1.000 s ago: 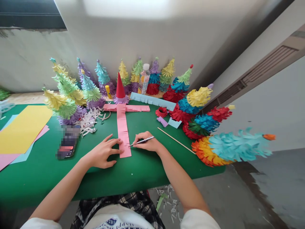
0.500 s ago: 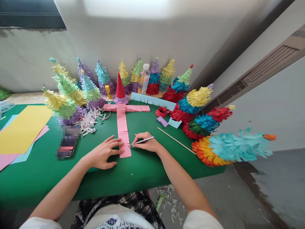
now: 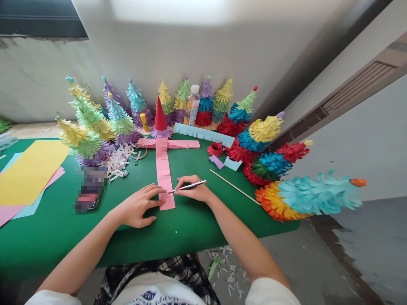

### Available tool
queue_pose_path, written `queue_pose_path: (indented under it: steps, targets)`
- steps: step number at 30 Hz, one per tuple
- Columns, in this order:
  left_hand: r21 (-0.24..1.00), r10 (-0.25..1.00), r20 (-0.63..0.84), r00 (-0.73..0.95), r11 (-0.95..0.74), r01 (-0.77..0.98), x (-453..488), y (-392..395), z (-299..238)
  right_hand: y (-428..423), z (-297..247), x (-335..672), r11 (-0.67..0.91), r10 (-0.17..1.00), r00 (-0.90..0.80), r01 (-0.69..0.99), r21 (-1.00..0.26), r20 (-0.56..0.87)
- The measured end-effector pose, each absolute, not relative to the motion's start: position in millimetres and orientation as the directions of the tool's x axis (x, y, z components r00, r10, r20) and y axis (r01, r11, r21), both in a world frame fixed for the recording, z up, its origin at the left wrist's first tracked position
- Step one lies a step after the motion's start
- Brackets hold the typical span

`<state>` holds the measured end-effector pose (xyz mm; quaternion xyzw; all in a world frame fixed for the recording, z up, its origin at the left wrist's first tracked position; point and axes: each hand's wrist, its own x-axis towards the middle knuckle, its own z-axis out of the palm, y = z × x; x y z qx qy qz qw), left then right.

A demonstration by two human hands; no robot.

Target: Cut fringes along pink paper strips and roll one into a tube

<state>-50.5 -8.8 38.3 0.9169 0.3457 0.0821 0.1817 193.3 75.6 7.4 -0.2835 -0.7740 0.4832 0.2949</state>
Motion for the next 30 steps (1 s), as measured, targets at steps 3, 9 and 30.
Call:
queue_pose_path:
  steps: [3, 9, 30]
  targets:
    - [0.398, 0.652, 0.01, 0.758, -0.698, 0.595, -50.2, -8.6, 38.5, 74.2, 7.2, 192.6, 0.344, 0.703, -0.693, 0.136, -0.929, 0.159]
    - [0.38, 0.647, -0.021, 0.762, -0.7, 0.604, -52.1, -8.5, 37.8, 73.3, 3.5, 187.5, 0.395, 0.643, -0.751, 0.154, -0.906, 0.153]
    - [0.353, 0.67, -0.047, 0.741, -0.683, 0.64, -49.5, -8.5, 42.0, 71.6, 9.9, 194.8, 0.517, 0.597, -0.773, 0.168, -0.839, 0.213]
